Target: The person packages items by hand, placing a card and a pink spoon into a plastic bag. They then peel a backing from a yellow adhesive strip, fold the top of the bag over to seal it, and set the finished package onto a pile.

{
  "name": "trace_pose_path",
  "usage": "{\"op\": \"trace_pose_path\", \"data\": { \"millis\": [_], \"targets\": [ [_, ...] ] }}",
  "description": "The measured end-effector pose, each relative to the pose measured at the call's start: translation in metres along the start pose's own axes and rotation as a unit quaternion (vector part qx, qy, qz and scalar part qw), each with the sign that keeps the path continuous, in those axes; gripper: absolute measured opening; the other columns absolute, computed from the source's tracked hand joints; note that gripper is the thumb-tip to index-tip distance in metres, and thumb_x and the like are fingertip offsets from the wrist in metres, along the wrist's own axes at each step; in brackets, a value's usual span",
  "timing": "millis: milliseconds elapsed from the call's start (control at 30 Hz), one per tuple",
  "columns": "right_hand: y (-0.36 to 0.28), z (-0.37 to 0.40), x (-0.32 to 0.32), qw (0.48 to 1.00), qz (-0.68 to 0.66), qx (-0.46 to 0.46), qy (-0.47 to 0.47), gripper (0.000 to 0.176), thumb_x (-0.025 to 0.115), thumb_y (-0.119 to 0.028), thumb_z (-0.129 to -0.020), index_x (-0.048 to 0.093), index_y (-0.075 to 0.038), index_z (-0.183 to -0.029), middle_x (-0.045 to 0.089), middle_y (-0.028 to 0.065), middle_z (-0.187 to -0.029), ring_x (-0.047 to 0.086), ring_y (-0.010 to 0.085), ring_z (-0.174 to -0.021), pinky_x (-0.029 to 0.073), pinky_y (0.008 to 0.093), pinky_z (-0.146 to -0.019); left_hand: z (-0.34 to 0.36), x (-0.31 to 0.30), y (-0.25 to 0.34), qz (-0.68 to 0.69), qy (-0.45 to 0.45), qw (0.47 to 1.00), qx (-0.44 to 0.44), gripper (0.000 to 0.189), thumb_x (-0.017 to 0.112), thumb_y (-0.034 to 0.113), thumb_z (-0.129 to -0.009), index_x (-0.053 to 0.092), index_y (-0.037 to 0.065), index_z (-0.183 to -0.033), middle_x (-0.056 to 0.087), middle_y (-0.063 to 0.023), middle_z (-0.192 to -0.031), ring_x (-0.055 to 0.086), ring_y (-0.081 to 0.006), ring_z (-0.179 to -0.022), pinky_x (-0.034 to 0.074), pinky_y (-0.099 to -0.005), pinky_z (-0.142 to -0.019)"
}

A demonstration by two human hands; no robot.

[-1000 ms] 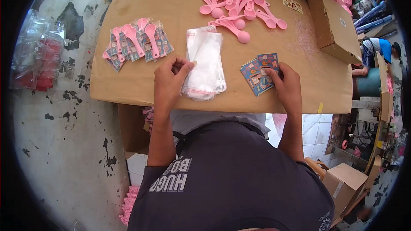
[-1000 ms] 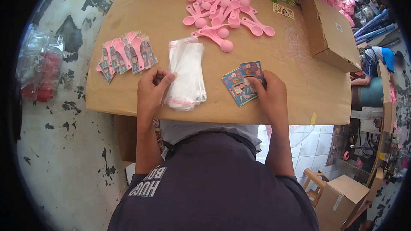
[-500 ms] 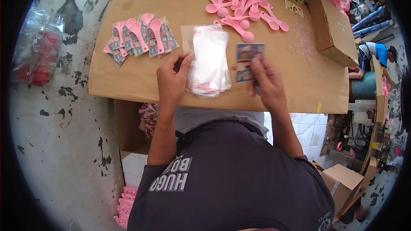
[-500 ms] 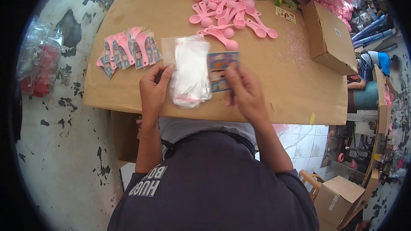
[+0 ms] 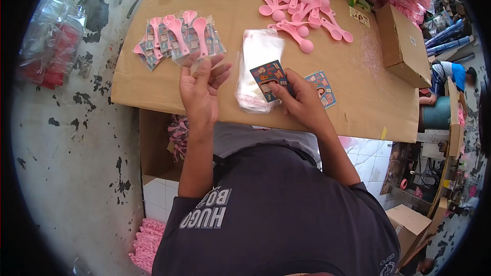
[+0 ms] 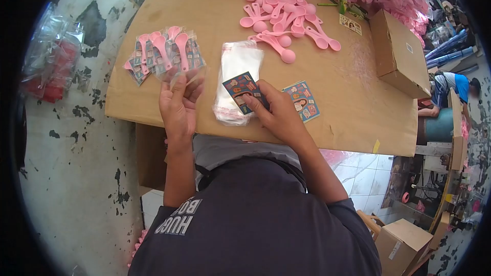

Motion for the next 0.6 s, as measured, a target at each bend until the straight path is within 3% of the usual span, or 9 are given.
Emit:
{"op": "trace_pose_path", "data": {
  "millis": [67,133,367,467,500,600],
  "targets": [
    [0.0,0.002,0.0,1.0,-0.012,-0.012,-0.001,0.023,0.065,-0.025,-0.103,0.064,-0.002,-0.108,0.063,0.0018,-0.072,0.054,0.0062,-0.053,0.041,0.026,-0.047,0.005,0.013,-0.007,0.073,-0.007,0.996,-0.052,0.034,0.065,0.009,-0.101,0.05,0.003,-0.131,0.07,-0.0201,-0.114,0.076,-0.0279,-0.091,0.066,-0.0357,-0.079],
    [0.001,0.007,-0.012,0.993,-0.102,-0.022,0.054,0.023,0.067,-0.023,-0.102,0.065,-0.002,-0.107,0.062,0.0003,-0.071,0.053,0.0047,-0.054,0.039,0.0248,-0.047,0.006,0.014,-0.012,0.078,-0.007,0.995,-0.064,0.034,0.067,0.009,-0.1,0.053,0.003,-0.13,0.071,-0.0191,-0.113,0.076,-0.0277,-0.092,0.066,-0.035,-0.08],
    [-0.003,0.015,-0.037,0.993,-0.042,-0.045,0.103,0.023,0.067,-0.023,-0.102,0.067,0.0,-0.105,0.061,-0.0015,-0.072,0.051,0.0029,-0.056,0.039,0.0227,-0.05,0.008,0.021,-0.024,0.048,-0.063,0.996,-0.029,0.023,0.069,0.007,-0.098,0.063,-0.002,-0.118,0.074,-0.0195,-0.107,0.074,-0.0285,-0.102,0.064,-0.0347,-0.087],
    [-0.006,0.014,-0.028,0.996,-0.053,-0.041,0.054,0.024,0.067,-0.023,-0.102,0.068,0.001,-0.105,0.061,-0.0021,-0.072,0.052,0.0024,-0.058,0.04,0.0218,-0.052,0.019,0.048,-0.021,0.018,-0.075,0.996,-0.054,0.021,0.067,0.005,-0.099,0.063,0.002,-0.12,0.074,-0.0163,-0.111,0.074,-0.0269,-0.104,0.063,-0.0363,-0.089],
    [-0.007,0.014,-0.026,0.993,-0.111,-0.019,0.043,0.024,0.068,-0.024,-0.102,0.068,0.0,-0.106,0.061,-0.0024,-0.072,0.052,0.0026,-0.058,0.041,0.0214,-0.052,0.021,0.05,-0.022,0.017,-0.076,0.996,-0.054,0.021,0.067,0.005,-0.099,0.063,0.002,-0.12,0.074,-0.0163,-0.111,0.074,-0.0269,-0.104,0.063,-0.0363,-0.089],
    [-0.005,0.011,-0.023,0.982,-0.184,0.006,0.039,0.024,0.068,-0.024,-0.101,0.068,0.0,-0.106,0.061,-0.003,-0.074,0.054,0.0028,-0.058,0.042,0.0205,-0.052,0.025,0.058,-0.027,0.021,-0.101,0.992,-0.078,0.023,0.068,0.005,-0.098,0.063,0.002,-0.121,0.073,-0.0199,-0.116,0.073,-0.0267,-0.107,0.061,-0.0381,-0.093]
  ]
}}
Point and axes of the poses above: each hand's wrist, its own z-axis away from the middle knuckle, its own x-axis out of the palm, y = z × x, the point moved 9 cm from there along -z, towards the middle knuckle
